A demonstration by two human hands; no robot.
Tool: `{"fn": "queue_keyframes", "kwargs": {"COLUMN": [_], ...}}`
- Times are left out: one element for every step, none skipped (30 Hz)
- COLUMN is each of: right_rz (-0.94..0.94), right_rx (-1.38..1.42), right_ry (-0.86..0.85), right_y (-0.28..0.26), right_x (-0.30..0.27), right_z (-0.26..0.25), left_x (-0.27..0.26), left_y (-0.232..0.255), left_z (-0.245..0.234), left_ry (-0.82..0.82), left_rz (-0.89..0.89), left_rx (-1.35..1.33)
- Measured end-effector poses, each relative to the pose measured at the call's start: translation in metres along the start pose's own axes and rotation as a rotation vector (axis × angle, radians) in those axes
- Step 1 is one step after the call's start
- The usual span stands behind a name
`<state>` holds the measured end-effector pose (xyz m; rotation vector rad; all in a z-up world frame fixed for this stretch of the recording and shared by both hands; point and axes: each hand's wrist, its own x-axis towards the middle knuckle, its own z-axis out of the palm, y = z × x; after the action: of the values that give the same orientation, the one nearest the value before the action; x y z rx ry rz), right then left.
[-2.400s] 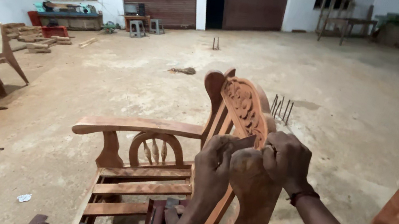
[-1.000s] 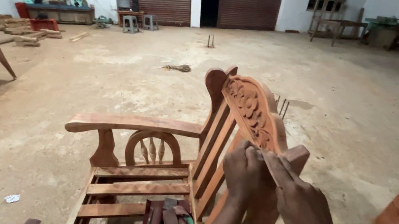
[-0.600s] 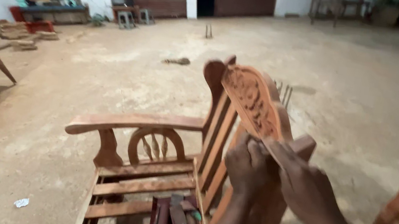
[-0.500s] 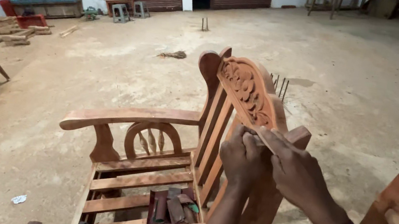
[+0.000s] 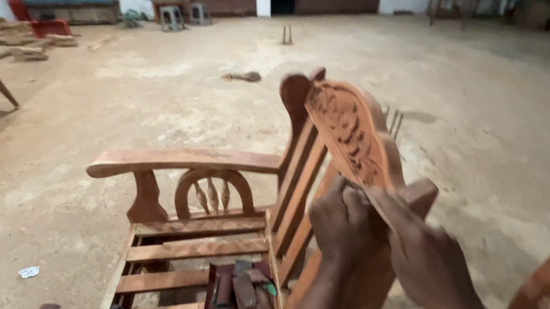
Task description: The person sands the backrest and armrest of a wooden chair using a sanding block. They work on the carved floral details and the curved edges of the chair's frame, smoothing the wood surface by hand.
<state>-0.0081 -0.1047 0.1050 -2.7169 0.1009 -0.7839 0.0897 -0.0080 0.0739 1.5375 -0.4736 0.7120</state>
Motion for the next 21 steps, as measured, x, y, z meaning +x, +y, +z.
{"fn": "queue_keyframes", "kwargs": {"right_rz": [0.025, 0.049, 0.056, 0.013, -0.03, -0.072, 0.009, 0.09, 0.19, 0.171, 0.152, 0.133, 0.057, -0.019, -0.094, -0.063, -0.027, 0.009, 0.042, 0.075, 0.087], "right_rx": [0.018, 0.035, 0.053, 0.039, 0.034, 0.028, -0.011, -0.05, -0.088, -0.072, -0.061, -0.049, -0.027, -0.004, 0.025, -0.003, -0.03, -0.056, -0.089, -0.122, -0.164], "right_ry": [-0.041, -0.081, -0.112, -0.067, -0.018, 0.031, -0.042, -0.114, -0.195, -0.2, -0.205, -0.211, -0.137, -0.064, 0.014, -0.006, -0.035, -0.062, -0.108, -0.156, -0.2], "right_y": [0.001, 0.002, 0.002, 0.003, 0.002, 0.0, -0.001, -0.001, -0.001, 0.001, 0.003, 0.004, 0.004, 0.004, 0.002, 0.002, 0.002, 0.002, 0.005, 0.007, 0.009], "right_x": [0.004, 0.012, 0.02, 0.013, -0.001, -0.008, -0.004, 0.0, -0.003, 0.004, 0.017, 0.022, 0.017, 0.005, -0.001, 0.002, 0.001, 0.002, 0.006, 0.02, 0.031], "right_z": [0.002, 0.005, 0.005, 0.001, -0.001, -0.002, -0.003, -0.004, -0.004, -0.002, -0.003, -0.004, -0.004, -0.006, -0.005, -0.005, -0.004, -0.001, 0.002, 0.006, 0.006], "left_x": [-0.004, -0.009, -0.007, -0.004, -0.003, -0.004, -0.003, 0.002, -0.001, -0.003, -0.006, -0.008, -0.004, -0.004, -0.004, -0.002, -0.001, 0.001, -0.005, -0.009, -0.008], "left_y": [0.001, 0.003, 0.004, 0.005, 0.005, 0.006, 0.007, 0.006, 0.004, 0.002, 0.002, 0.001, -0.001, 0.0, 0.0, -0.002, -0.004, -0.006, -0.006, -0.007, -0.009], "left_z": [0.0, -0.001, -0.002, -0.002, -0.003, -0.003, -0.002, -0.001, 0.0, 0.0, 0.001, 0.001, 0.001, 0.003, 0.004, 0.005, 0.003, 0.003, 0.007, 0.007, 0.005], "left_ry": [-0.016, -0.032, -0.033, -0.034, -0.038, -0.041, -0.027, -0.009, -0.01, -0.011, -0.019, -0.026, -0.026, -0.022, -0.023, -0.024, -0.018, -0.013, -0.03, -0.054, -0.058], "left_rz": [-0.001, -0.026, -0.039, -0.051, -0.051, -0.051, -0.056, -0.027, -0.009, 0.01, -0.004, -0.019, -0.023, -0.027, -0.024, -0.022, -0.02, -0.018, -0.023, -0.038, -0.049], "left_rx": [-0.009, -0.025, -0.04, -0.056, -0.051, -0.046, -0.043, -0.047, -0.049, -0.05, -0.045, -0.04, -0.033, -0.03, -0.023, -0.015, -0.006, 0.004, 0.005, 0.006, 0.003]}}
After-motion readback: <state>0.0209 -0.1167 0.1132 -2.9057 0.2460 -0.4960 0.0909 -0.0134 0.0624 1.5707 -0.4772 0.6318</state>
